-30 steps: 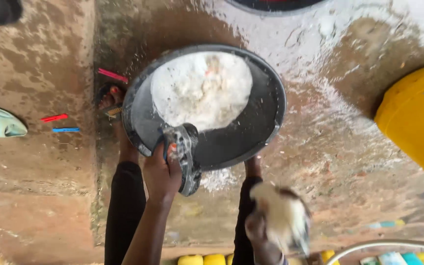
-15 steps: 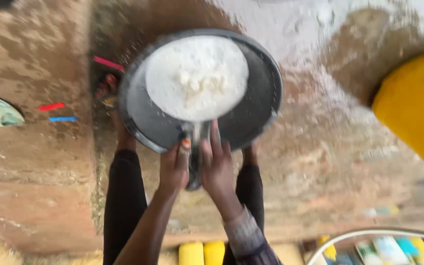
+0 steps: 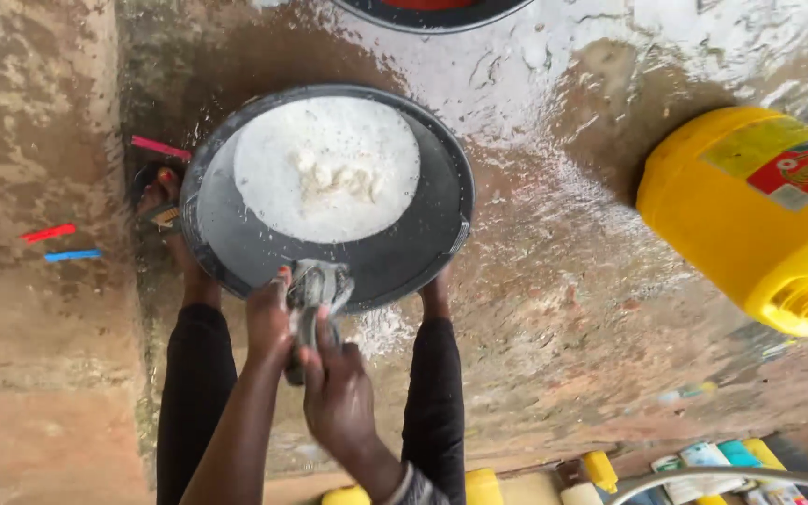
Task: The recorder washes a pair of black sneakers using a brush and soapy water in a plastic basin, then rinses them under a tap.
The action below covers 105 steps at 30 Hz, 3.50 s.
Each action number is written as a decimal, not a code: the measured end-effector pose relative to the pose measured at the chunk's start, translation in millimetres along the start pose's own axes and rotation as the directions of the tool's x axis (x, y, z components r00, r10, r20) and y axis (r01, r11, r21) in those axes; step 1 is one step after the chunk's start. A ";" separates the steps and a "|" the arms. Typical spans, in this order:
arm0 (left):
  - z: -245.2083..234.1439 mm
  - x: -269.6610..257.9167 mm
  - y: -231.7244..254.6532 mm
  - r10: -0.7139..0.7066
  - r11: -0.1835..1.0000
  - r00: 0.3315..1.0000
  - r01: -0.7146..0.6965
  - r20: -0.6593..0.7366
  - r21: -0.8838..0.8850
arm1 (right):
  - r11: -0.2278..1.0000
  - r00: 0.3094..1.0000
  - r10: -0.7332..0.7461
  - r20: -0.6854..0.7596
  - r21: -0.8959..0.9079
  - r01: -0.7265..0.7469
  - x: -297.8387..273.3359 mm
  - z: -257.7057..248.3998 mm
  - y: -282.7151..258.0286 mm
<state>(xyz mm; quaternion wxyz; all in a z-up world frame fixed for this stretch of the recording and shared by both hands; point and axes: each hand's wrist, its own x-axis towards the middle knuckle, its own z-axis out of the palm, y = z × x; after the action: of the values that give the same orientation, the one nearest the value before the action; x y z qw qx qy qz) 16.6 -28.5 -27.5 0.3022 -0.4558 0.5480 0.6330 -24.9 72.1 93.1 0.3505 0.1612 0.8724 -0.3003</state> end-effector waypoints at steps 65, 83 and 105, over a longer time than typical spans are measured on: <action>23.7 -26.2 36.6 -0.463 0.370 0.743 0.658 0.484 -0.656 | 0.953 0.811 -0.217 0.544 0.298 0.055 108.3 -66.6 49.9; 32.9 -28.5 -98.9 -0.169 0.875 0.986 0.148 -0.004 -0.461 | 0.996 0.996 0.078 0.045 0.031 -0.079 0.1 21.7 51.5; 17.2 -36.2 33.1 -0.099 0.893 0.975 0.000 0.197 0.450 | 0.932 0.993 0.074 0.094 -0.362 -0.035 117.3 -51.1 52.4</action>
<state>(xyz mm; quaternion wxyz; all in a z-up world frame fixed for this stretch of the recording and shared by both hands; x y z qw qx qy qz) -2.2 -14.8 18.9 0.4720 -0.3171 0.6310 0.5277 -107.8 153.2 17.9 0.4279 0.1022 0.8880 -0.1339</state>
